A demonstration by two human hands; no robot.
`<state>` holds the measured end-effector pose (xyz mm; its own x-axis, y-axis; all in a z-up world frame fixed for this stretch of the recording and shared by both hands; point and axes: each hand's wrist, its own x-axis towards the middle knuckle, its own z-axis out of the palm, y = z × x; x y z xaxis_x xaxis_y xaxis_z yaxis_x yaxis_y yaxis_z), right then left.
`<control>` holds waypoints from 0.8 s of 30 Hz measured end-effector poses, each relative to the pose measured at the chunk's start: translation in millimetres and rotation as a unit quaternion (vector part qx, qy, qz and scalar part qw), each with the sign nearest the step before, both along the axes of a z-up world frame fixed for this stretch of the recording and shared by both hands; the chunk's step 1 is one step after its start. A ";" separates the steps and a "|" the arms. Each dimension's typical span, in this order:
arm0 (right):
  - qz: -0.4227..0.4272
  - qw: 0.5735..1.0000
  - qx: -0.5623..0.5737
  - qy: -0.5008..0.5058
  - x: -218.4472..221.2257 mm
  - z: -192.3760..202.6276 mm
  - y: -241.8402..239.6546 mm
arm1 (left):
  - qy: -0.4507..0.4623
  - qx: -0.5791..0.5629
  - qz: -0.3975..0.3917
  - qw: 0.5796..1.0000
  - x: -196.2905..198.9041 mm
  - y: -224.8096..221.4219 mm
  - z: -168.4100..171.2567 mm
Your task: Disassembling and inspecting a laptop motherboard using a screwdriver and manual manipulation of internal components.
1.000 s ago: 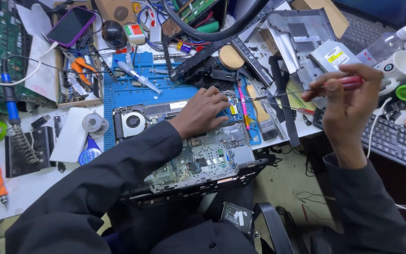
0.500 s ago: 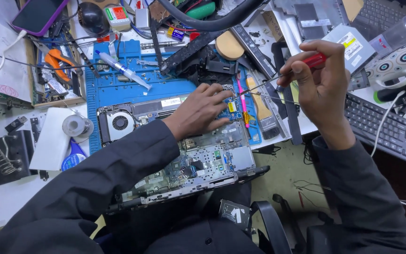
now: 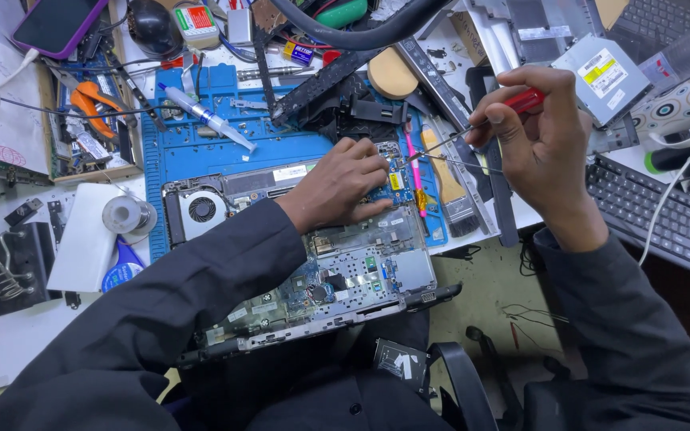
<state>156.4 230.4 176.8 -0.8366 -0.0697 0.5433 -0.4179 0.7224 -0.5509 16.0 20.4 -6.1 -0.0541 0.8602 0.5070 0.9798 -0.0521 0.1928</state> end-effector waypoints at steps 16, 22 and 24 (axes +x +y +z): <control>0.016 1.000 -0.009 -0.018 -6.6 4.8 -6.0 | -0.008 -0.016 -0.004 1.000 0.2 -1.7 -1.5; 0.009 1.000 -0.013 -0.018 -7.5 6.1 -5.8 | -0.009 -0.015 -0.013 1.000 1.3 -3.1 1.8; 0.012 1.000 -0.013 -0.019 -7.0 6.7 -5.9 | -0.004 -0.016 -0.011 1.000 0.9 -2.5 0.6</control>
<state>149.4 224.5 183.5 -0.8546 -0.0757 0.5138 -0.4134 0.6980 -0.5848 16.9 17.9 -5.5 -0.0399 0.8772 0.4785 0.9768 -0.0665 0.2034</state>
